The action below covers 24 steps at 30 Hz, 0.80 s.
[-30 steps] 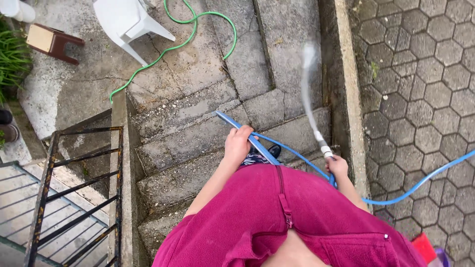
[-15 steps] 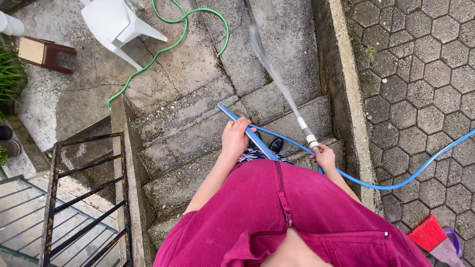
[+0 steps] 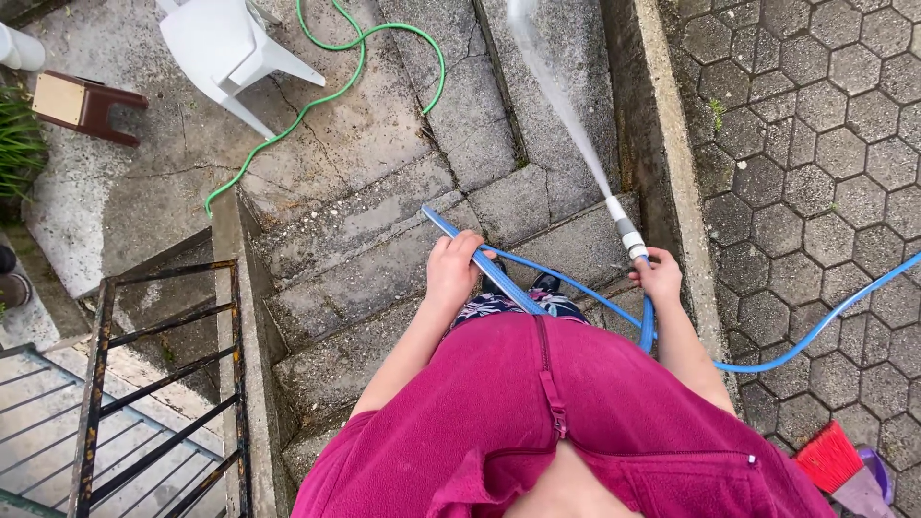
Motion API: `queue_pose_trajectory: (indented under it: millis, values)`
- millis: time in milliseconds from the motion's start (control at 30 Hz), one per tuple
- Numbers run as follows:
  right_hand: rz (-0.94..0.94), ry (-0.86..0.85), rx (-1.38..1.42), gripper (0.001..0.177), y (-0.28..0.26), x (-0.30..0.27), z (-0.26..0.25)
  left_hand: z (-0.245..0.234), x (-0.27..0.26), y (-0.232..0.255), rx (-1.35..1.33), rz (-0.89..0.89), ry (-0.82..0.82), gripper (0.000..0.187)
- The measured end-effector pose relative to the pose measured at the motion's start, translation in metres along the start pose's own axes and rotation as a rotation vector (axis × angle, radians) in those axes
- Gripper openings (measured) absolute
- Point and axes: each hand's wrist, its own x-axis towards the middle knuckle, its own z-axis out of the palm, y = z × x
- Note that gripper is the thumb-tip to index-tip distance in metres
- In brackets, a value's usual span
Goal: The person waters the ground and flowerbeds using a hose with a spray nozzle.
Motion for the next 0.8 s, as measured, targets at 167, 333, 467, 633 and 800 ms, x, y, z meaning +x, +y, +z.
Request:
queue_pose_trajectory:
  millis: [167,333,467,633,800]
  values:
    - [-0.018,0.053,0.053,0.042,-0.016,0.000,0.001,-0.008,0.003,0.000,0.023,-0.016,0.012,0.030]
    - [-0.007,-0.111,0.083,0.049,-0.001,0.014,0.021,-0.002,0.003,0.000,0.044,-0.097,0.032,0.030]
    - [-0.013,-0.030,0.162,0.052,0.023,0.036,-0.004,0.008,0.006,0.008,0.103,-0.121,0.055,0.031]
    - [-0.057,-0.074,0.218,0.054,0.016,0.034,-0.024,0.021,0.008,0.031,0.110,-0.130,0.036,0.030]
    - [0.046,-0.193,0.361,0.060,0.014,0.030,-0.066,0.039,0.018,0.050,0.137,-0.138,0.024,0.030]
